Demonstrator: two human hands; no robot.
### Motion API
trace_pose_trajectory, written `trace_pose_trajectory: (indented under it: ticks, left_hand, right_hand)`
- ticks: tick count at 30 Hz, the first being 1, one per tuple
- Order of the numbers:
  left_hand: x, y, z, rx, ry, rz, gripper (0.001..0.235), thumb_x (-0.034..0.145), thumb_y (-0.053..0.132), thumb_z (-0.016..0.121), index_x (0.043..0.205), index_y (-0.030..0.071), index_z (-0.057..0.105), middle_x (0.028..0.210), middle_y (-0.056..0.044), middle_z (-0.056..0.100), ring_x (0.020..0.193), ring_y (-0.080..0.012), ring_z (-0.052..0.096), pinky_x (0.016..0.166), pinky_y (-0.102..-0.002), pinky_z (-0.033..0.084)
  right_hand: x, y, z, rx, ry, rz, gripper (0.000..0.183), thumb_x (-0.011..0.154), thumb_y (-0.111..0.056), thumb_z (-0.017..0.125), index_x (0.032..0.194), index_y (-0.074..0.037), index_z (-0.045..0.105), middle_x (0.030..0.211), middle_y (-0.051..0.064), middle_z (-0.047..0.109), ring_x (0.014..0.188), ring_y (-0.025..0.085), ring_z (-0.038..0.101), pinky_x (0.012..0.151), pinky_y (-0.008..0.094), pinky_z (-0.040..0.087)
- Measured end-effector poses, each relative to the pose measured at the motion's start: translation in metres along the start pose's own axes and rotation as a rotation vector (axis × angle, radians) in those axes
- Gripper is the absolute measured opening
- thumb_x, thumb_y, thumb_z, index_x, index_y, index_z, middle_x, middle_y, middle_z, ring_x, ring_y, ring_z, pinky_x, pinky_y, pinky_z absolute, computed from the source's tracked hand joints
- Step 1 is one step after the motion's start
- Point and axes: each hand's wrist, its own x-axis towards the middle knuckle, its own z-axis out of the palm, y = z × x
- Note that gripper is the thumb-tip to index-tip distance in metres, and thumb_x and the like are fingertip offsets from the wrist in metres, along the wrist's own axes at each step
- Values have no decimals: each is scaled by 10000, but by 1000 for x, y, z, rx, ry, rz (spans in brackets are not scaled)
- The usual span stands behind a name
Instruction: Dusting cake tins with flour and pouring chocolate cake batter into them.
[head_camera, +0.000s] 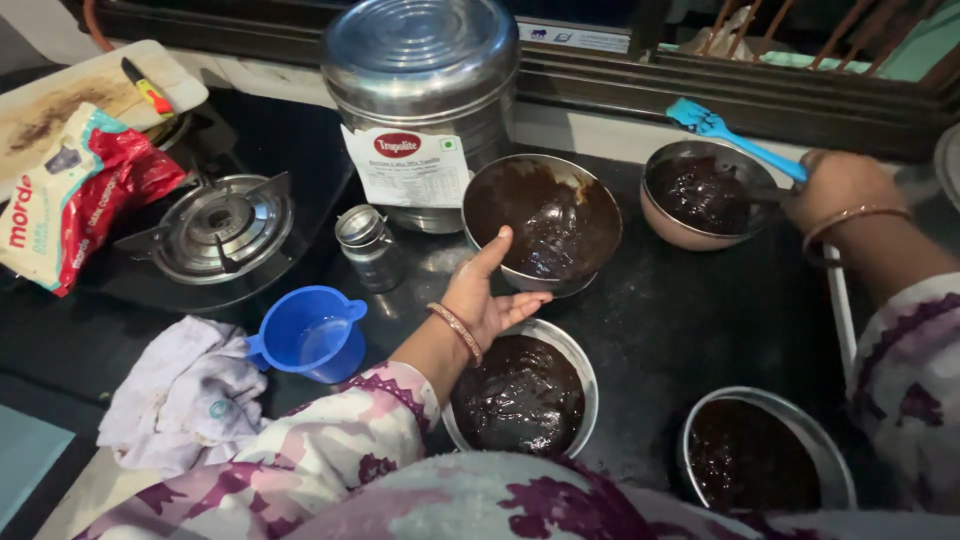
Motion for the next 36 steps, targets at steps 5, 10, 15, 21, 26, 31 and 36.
trace_pose_trajectory:
  ticks: [5, 10, 15, 21, 26, 31, 36]
  left_hand:
    - [-1, -1, -6, -19, -8, 5, 818, 796, 607, 708, 1381, 72, 507, 1155, -200, 715, 885, -337, 755, 690, -336, 640]
    - [-6, 2, -10, -40, 4, 13, 847, 791, 598, 717, 1406, 68, 477, 1181, -216, 703, 888, -350, 758, 684, -337, 638]
    - [-1, -1, -20, -71, 21, 8, 867, 786, 591, 731, 1418, 67, 452, 1245, -233, 674, 899, -370, 755, 674, -332, 632]
    - [-15, 4, -16, -60, 56, 17, 846, 785, 597, 719, 1415, 100, 453, 1259, -194, 676, 906, -362, 750, 676, -324, 626]
    - [-19, 8, -25, -35, 57, 33, 808, 797, 598, 713, 1392, 102, 485, 1230, -186, 697, 902, -349, 753, 667, -323, 627]
    - [-23, 10, -21, -24, 39, 49, 772, 797, 590, 707, 1375, 121, 501, 1206, -160, 712, 885, -343, 752, 650, -320, 617]
    - [-16, 8, -25, 1, 36, 70, 776, 807, 598, 697, 1382, 111, 509, 1182, -177, 709, 869, -340, 749, 650, -327, 616]
  right_hand:
    - [17, -6, 8, 51, -14, -90, 291, 953, -258, 711, 1181, -87, 770, 1130, 219, 759, 1005, 381, 740, 908, 468, 582]
    - [-14, -27, -10, 39, -45, -77, 259, 952, -237, 709, 1144, -79, 780, 1097, 218, 756, 1007, 373, 722, 878, 466, 580]
    - [-80, -87, -69, 670, -77, 59, 236, 1021, -244, 680, 1150, -50, 714, 981, 184, 758, 827, 263, 735, 787, 432, 589]
    - [-64, -158, 60, 1375, -310, -91, 119, 928, 8, 561, 1019, -46, 615, 1019, 81, 750, 674, 206, 723, 552, 321, 574]
    - [-79, -170, 84, 1359, -257, -124, 31, 954, -19, 598, 979, -21, 616, 914, 185, 692, 692, 217, 741, 571, 326, 573]
    - [-126, -154, 33, 989, -7, -263, 85, 905, -79, 655, 834, -40, 680, 813, 103, 781, 739, 187, 747, 710, 344, 561]
    - [-152, -125, 39, 1016, -101, -120, 147, 882, -93, 663, 767, -11, 625, 798, 109, 787, 745, 186, 759, 725, 350, 570]
